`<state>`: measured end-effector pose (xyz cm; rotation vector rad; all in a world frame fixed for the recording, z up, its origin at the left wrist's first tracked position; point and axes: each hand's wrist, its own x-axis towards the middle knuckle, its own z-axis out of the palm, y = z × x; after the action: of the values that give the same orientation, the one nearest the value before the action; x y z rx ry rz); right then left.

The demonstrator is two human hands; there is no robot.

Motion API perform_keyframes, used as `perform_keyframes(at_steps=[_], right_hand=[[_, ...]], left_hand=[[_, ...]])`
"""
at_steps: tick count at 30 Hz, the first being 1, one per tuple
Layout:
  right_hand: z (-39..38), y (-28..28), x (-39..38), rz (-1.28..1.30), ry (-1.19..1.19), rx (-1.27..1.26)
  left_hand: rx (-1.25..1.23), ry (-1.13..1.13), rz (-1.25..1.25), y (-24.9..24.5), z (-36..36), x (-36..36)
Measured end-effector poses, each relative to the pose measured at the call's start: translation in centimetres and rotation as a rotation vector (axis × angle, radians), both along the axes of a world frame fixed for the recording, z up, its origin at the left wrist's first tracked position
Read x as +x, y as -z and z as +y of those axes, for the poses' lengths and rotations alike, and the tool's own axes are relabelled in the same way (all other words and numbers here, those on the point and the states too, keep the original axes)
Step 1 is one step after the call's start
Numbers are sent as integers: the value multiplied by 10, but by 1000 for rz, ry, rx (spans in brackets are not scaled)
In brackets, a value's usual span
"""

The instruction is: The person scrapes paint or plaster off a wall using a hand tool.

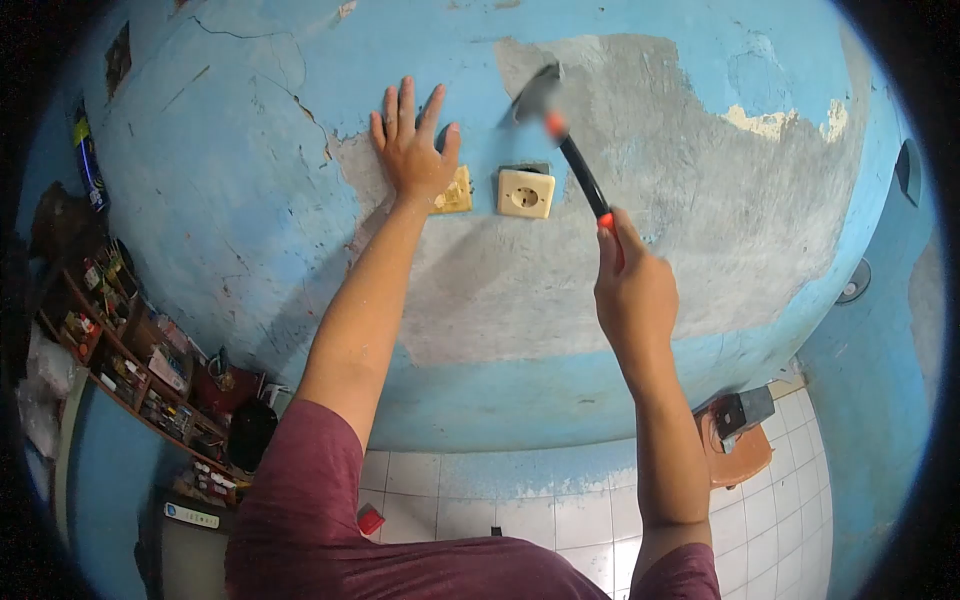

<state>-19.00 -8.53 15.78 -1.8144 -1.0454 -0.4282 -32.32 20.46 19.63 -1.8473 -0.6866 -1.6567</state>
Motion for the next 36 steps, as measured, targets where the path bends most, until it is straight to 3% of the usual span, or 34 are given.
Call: perform_keyframes(at_steps=[11, 15, 36], right_hand=[[1, 20, 11, 33, -22, 19], [10, -4, -6, -9, -3, 4], [11, 7, -6, 30, -13, 44]], left_hand=[[16, 19, -20, -2, 0, -1], [21, 18, -15, -1, 3, -1], [31, 17, -1, 0, 1, -2]])
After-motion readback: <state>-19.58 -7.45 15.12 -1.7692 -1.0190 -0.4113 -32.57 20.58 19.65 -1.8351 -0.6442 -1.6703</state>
